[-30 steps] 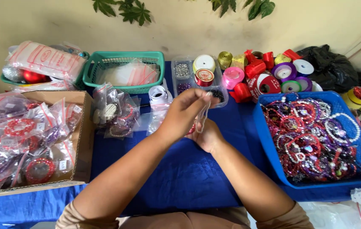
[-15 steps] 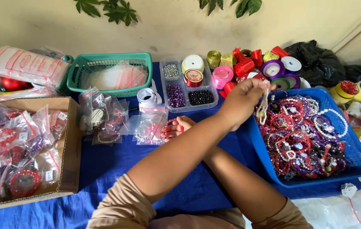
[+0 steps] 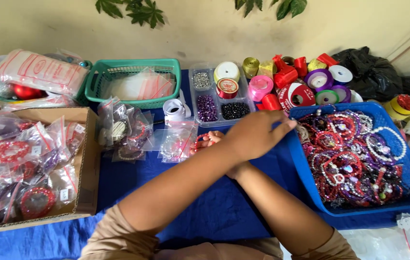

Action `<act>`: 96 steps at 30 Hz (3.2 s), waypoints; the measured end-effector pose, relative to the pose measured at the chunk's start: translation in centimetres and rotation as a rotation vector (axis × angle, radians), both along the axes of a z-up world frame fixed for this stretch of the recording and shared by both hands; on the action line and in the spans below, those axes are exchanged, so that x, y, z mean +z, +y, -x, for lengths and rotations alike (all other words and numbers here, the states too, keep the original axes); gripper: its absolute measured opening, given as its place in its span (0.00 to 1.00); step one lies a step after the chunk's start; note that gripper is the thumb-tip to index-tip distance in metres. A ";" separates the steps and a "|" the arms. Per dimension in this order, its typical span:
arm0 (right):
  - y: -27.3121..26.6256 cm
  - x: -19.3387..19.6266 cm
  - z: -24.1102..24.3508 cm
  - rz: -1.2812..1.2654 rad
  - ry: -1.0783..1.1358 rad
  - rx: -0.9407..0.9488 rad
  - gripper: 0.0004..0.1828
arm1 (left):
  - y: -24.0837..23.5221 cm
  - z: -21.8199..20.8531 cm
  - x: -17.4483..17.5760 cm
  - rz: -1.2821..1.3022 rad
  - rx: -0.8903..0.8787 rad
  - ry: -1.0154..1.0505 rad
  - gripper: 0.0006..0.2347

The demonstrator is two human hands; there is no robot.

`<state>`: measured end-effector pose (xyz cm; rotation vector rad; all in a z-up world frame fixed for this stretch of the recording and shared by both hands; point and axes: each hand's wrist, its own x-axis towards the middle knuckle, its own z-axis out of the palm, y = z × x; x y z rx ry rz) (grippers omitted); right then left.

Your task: Packing handmade bracelets into small plastic ziplock bags for retail.

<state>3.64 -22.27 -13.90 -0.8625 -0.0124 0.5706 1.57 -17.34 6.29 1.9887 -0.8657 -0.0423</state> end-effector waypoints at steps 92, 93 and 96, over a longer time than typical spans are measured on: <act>3.8 12.6 5.6 0.908 -1.360 -0.632 0.11 | 19.3 2.8 -7.6 -0.119 0.363 -0.457 0.15; 3.7 12.7 5.7 0.929 -1.356 -0.658 0.11 | 19.3 2.8 -7.5 -0.114 0.344 -0.458 0.16; 3.8 13.3 5.9 0.982 -1.383 -0.638 0.11 | 19.3 3.0 -7.4 -0.110 0.331 -0.458 0.16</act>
